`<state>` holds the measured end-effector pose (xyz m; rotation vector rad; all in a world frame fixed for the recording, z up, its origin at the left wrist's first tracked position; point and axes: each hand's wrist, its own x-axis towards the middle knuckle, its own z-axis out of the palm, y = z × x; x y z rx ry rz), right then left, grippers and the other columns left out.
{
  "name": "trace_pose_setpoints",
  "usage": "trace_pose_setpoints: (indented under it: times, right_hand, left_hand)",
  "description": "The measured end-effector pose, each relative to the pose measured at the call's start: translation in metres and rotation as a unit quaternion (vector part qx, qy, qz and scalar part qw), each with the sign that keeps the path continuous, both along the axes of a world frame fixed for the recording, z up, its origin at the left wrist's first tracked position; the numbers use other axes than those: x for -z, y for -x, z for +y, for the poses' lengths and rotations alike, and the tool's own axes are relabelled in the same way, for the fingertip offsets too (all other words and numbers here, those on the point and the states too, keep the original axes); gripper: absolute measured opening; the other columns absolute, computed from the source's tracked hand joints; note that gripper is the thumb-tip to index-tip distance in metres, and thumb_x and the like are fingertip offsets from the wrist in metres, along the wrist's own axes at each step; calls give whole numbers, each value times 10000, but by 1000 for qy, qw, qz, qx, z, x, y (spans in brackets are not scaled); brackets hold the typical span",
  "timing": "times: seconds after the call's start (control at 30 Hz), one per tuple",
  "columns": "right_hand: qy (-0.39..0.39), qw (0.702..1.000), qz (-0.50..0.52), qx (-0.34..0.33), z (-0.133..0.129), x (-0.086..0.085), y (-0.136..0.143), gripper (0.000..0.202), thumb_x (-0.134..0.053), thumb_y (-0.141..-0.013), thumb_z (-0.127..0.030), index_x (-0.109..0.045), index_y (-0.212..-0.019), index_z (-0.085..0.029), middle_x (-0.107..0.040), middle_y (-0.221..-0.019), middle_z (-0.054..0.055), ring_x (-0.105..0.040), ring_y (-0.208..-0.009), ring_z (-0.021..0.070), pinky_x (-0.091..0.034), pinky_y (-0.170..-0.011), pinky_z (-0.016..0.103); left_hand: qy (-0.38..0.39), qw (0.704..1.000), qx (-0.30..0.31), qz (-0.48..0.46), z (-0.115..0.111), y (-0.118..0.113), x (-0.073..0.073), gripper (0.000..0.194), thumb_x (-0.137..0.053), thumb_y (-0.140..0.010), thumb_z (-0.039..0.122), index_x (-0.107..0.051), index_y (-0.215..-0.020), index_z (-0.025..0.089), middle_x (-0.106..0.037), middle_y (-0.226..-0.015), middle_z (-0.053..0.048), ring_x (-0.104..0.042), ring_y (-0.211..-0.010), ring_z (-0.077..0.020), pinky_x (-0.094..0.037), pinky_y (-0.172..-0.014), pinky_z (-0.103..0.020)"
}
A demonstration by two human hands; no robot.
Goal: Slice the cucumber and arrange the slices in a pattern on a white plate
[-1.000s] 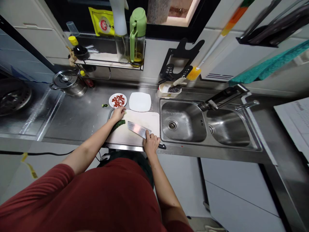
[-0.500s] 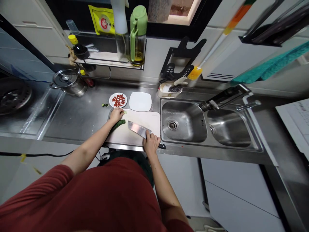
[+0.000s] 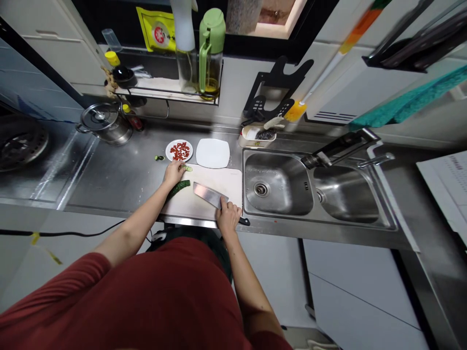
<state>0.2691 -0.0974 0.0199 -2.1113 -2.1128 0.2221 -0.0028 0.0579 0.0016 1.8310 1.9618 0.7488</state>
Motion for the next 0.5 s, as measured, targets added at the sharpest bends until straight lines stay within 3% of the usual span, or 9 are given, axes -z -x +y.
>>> trace_pose_setpoints:
  times: [0.2,0.33,0.5]
  right_hand:
    - [-23,986,157,56,5,2,2,430,-369,-931,-304,-562,-1290,-167,-660,-1019,94,-554,-912,207,-355,-801,289]
    - [-2,968,228,101,13,-2,8,493,-270,-966,-449,-612,-1178,-163,-687,-931,87,-586,-803,205,-370,-706,269]
    - [33,965,243,91,22,-8,19,492,-259,-952,-503,-629,-943,-179,-630,-698,37,-543,-647,190,-326,-618,258]
  left_hand:
    - [-67,978,-148,-130,-33,15,-5,288,-542,-840,303,-659,-1075,185,-635,-888,-45,-566,-740,-148,-473,-809,-283]
    - [-57,981,-122,-140,-60,23,-8,278,-560,-830,329,-669,-1040,183,-632,-848,-40,-574,-736,-149,-482,-796,-285]
    - [-34,992,-58,-102,-85,22,-15,234,-543,-862,331,-680,-1001,202,-646,-926,-56,-611,-807,-168,-480,-840,-302]
